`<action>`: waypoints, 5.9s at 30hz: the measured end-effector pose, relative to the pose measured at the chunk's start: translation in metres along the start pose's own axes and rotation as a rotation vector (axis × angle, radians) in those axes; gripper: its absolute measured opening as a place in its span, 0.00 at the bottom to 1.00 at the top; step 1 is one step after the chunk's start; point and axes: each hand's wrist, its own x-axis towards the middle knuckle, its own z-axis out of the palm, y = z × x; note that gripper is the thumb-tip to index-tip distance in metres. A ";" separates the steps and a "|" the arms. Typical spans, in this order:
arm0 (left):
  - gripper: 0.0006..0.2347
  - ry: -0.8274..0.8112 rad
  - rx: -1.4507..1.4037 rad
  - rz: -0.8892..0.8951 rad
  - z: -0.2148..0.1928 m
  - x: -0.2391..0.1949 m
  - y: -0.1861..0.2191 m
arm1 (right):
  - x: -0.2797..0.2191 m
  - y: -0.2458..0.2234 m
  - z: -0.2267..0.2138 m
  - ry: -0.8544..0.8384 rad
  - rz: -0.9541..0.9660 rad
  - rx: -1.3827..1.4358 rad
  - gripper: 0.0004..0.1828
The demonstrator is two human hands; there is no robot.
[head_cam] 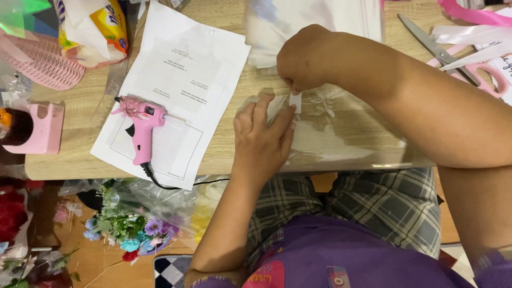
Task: The person uses a pink hot glue gun to apply glue to a clear plastic bag and attaches a white ribbon to form a handle. They press the ribbon into place and repeat the process to secure the second side of the handle.
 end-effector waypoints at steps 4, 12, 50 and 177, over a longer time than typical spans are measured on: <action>0.09 -0.037 -0.015 -0.033 0.004 -0.002 -0.001 | -0.001 -0.003 -0.001 0.007 0.007 -0.001 0.11; 0.09 -0.077 -0.007 -0.049 0.006 -0.004 0.000 | 0.000 -0.008 0.003 0.041 0.001 -0.018 0.11; 0.10 -0.103 -0.060 -0.056 0.003 -0.001 0.001 | -0.023 -0.006 0.156 0.925 -0.158 0.225 0.32; 0.12 0.036 -0.045 0.018 0.020 -0.013 -0.010 | -0.052 -0.063 0.135 1.034 0.393 1.442 0.04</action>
